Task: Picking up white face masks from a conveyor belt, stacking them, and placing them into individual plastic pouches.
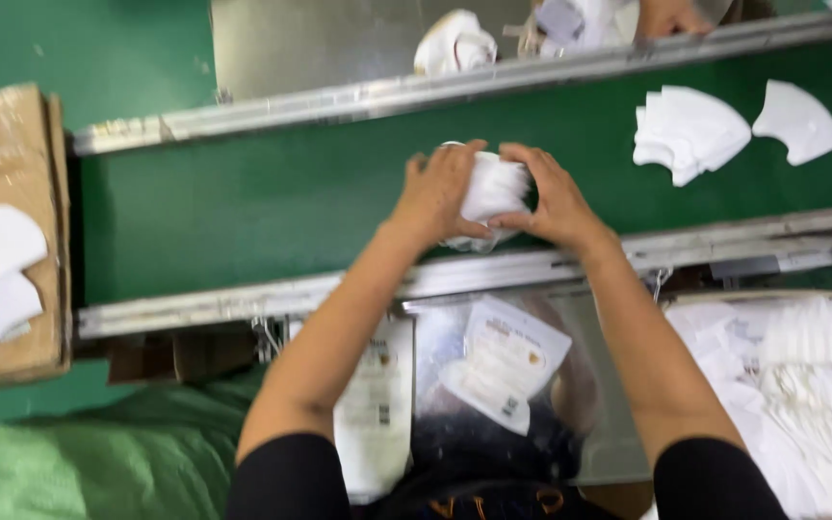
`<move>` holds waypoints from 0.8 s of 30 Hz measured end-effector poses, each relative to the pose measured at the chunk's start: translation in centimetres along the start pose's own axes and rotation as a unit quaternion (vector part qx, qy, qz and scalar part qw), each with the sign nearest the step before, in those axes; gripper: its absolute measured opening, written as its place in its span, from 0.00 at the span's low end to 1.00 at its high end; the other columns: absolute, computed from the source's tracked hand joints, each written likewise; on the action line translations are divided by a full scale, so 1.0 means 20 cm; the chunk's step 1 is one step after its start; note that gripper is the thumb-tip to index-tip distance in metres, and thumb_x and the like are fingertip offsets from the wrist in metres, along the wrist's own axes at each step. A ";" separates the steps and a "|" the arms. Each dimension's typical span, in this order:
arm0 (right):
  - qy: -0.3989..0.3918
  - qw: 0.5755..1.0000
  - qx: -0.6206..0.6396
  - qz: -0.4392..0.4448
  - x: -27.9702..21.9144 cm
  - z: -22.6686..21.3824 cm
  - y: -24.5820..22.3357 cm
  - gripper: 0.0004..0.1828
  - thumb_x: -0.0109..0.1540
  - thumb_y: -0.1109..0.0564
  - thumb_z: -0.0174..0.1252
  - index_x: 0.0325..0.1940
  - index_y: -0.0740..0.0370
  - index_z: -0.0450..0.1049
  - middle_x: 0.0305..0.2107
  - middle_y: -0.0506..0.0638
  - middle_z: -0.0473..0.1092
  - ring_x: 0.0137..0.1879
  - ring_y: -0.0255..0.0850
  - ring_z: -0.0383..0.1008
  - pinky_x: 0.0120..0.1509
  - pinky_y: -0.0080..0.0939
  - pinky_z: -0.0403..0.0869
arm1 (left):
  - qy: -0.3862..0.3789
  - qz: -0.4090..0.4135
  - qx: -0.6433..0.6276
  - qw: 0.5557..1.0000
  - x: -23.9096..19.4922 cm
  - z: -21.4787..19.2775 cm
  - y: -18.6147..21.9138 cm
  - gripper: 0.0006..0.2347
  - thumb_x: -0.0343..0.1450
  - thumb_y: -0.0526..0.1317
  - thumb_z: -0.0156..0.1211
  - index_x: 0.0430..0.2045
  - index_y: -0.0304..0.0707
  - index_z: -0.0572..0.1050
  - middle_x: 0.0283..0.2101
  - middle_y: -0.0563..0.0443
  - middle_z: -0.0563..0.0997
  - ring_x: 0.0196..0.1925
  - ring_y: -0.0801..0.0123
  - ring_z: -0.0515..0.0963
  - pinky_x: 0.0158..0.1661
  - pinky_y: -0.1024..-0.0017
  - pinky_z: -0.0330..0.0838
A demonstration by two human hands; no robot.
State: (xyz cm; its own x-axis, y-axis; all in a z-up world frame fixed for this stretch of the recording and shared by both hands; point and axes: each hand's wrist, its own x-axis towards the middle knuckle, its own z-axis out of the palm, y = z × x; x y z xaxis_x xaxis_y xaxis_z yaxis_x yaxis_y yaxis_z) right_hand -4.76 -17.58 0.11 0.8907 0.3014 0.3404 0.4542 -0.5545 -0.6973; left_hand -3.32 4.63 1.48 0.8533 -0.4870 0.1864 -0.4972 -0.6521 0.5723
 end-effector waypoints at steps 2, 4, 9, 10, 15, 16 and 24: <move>-0.072 0.997 0.032 0.016 0.05 0.05 -0.02 0.54 0.45 0.47 0.79 0.70 0.62 0.62 0.59 0.58 0.70 0.65 0.55 0.70 0.69 0.51 0.67 | 0.012 0.016 0.057 0.998 -0.05 -0.01 0.00 0.50 0.44 0.50 0.85 0.58 0.33 0.59 0.59 0.35 0.70 0.62 0.41 0.69 0.53 0.40 0.59; -0.043 0.997 0.067 0.005 0.08 0.17 -0.07 0.52 0.45 0.47 0.79 0.68 0.62 0.63 0.57 0.58 0.70 0.64 0.54 0.71 0.69 0.51 0.68 | 0.031 0.014 0.046 0.998 -0.05 0.11 -0.18 0.45 0.49 0.48 0.81 0.59 0.37 0.60 0.59 0.39 0.71 0.62 0.44 0.70 0.55 0.46 0.62; 0.116 0.979 -0.017 -0.166 0.22 0.35 -0.16 0.47 0.44 0.48 0.80 0.63 0.61 0.66 0.58 0.61 0.69 0.67 0.59 0.67 0.73 0.53 0.67 | 0.088 0.000 0.018 0.996 -0.16 0.01 -0.27 0.35 0.60 0.42 0.74 0.62 0.46 0.62 0.60 0.48 0.72 0.62 0.52 0.72 0.60 0.53 0.67; 0.062 0.992 0.029 -0.101 0.17 0.39 -0.11 0.48 0.46 0.47 0.78 0.65 0.63 0.65 0.58 0.61 0.70 0.65 0.57 0.69 0.70 0.52 0.68 | 0.074 -0.034 0.002 0.997 -0.18 -0.05 -0.22 0.38 0.56 0.43 0.77 0.61 0.44 0.62 0.59 0.46 0.72 0.61 0.49 0.72 0.56 0.49 0.66; 0.019 0.999 0.018 -0.036 0.25 0.51 -0.14 0.36 0.53 0.42 0.77 0.60 0.55 0.72 0.50 0.57 0.74 0.57 0.53 0.76 0.65 0.49 0.75 | 0.054 -0.144 0.000 0.988 -0.16 -0.13 -0.26 0.36 0.55 0.43 0.79 0.56 0.44 0.63 0.56 0.45 0.74 0.58 0.47 0.73 0.49 0.43 0.67; -0.007 0.997 0.042 -0.068 0.22 0.50 -0.17 0.37 0.56 0.43 0.74 0.63 0.60 0.69 0.52 0.60 0.72 0.59 0.57 0.74 0.64 0.51 0.73 | 0.032 -0.168 0.002 0.985 -0.18 -0.13 -0.25 0.35 0.57 0.43 0.78 0.56 0.45 0.63 0.55 0.46 0.76 0.58 0.49 0.75 0.50 0.43 0.67; -0.166 0.985 0.035 0.014 0.34 0.07 -0.21 0.19 0.64 0.49 0.65 0.53 0.61 0.77 0.42 0.55 0.77 0.45 0.50 0.79 0.51 0.47 0.77 | 0.023 -0.086 -0.221 0.971 -0.25 -0.24 -0.25 0.40 0.57 0.42 0.81 0.60 0.44 0.58 0.51 0.43 0.77 0.53 0.53 0.78 0.51 0.55 0.74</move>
State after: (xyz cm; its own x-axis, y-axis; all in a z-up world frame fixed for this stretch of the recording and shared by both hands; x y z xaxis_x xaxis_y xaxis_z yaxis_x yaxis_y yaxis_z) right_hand -0.66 -12.12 4.59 0.8418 0.5299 0.1029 0.4163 -0.5158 -0.7488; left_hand -4.41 13.13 1.62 0.9290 -0.3596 0.0871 -0.2389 -0.4030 0.8835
